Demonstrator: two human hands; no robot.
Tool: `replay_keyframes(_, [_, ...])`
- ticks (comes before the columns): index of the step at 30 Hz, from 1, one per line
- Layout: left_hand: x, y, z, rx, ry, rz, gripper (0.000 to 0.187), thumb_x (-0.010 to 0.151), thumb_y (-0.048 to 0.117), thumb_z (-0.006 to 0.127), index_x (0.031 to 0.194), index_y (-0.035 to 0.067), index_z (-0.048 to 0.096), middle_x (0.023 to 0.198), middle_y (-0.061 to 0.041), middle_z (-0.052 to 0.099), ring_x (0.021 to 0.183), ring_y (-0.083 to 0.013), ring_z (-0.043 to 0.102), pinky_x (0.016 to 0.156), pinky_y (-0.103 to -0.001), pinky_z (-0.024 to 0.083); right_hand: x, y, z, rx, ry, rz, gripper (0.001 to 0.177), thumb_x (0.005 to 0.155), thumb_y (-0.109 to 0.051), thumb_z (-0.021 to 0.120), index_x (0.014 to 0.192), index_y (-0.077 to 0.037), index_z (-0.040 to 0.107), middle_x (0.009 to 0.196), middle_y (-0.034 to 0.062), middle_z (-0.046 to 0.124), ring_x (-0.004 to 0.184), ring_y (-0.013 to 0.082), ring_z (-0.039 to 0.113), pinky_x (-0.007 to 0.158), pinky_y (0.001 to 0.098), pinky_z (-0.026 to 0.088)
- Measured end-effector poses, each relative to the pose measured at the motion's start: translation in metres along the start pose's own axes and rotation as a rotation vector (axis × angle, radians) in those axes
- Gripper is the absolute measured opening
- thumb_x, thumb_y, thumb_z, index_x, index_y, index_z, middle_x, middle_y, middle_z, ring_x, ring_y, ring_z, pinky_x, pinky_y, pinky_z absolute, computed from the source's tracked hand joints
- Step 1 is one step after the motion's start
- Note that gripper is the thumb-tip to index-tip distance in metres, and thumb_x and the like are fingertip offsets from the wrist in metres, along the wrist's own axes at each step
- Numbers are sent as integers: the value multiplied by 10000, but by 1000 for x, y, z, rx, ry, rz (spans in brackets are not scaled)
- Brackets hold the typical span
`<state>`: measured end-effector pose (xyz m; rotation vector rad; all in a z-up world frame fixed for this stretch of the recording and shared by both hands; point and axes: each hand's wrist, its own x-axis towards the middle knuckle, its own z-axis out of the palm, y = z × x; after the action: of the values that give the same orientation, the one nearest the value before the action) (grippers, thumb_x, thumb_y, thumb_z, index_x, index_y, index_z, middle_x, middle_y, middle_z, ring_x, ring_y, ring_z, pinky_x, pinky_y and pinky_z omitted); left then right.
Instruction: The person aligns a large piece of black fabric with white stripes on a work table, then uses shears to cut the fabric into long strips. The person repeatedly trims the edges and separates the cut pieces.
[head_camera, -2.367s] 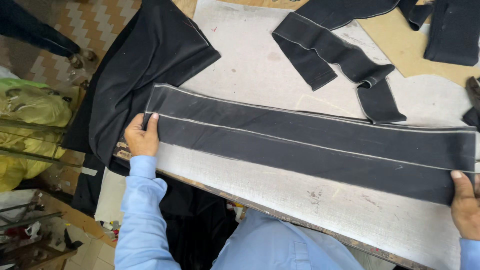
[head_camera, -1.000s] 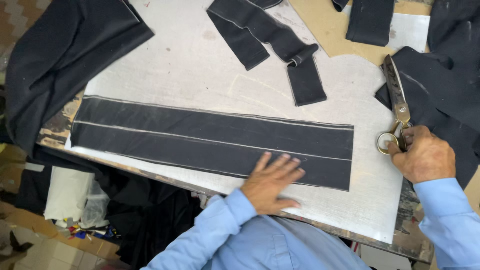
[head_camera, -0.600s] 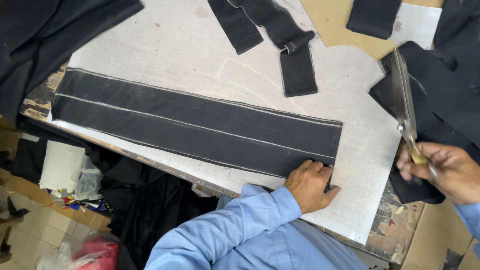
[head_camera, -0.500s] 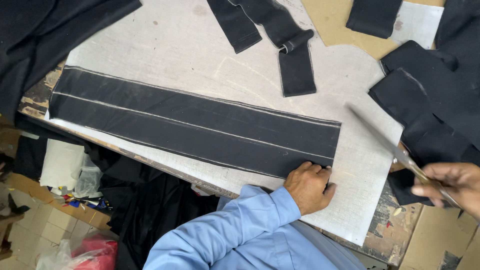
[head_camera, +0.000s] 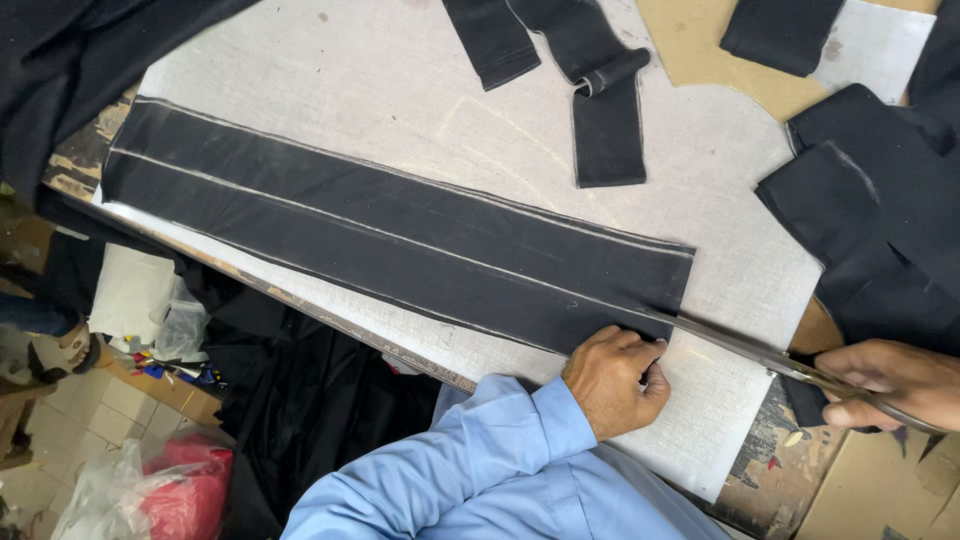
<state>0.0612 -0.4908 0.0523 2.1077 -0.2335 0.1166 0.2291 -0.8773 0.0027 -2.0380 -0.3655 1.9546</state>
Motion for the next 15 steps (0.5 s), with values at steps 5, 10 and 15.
replay_keyframes(5, [1,4,-2,-5,27,15,313,892,112,646,1105,-98,740,750,-145,642,717,-244,590,695,-358,555,-10,-73,-1,-15,-20,-238,615,786,-670,776,931,-81,673,709,26,681,737,166,690,667,322,613])
replay_keyframes(10, [-1,3,-1,-10,15,24,325,902,118,634,1120,-101,735,746,-135,639,714,-229,576,698,-351,551,-12,-90,-1,-119,57,76,698,700,-657,843,948,-26,678,628,117,577,651,248,630,689,420,588])
replay_keyframes(15, [0,2,-2,-24,7,19,338,903,120,636,1137,-104,729,746,-131,639,712,-221,572,682,-345,546,-7,-83,2,-9,64,-169,567,753,-575,873,891,-50,707,674,92,722,667,190,696,571,321,602])
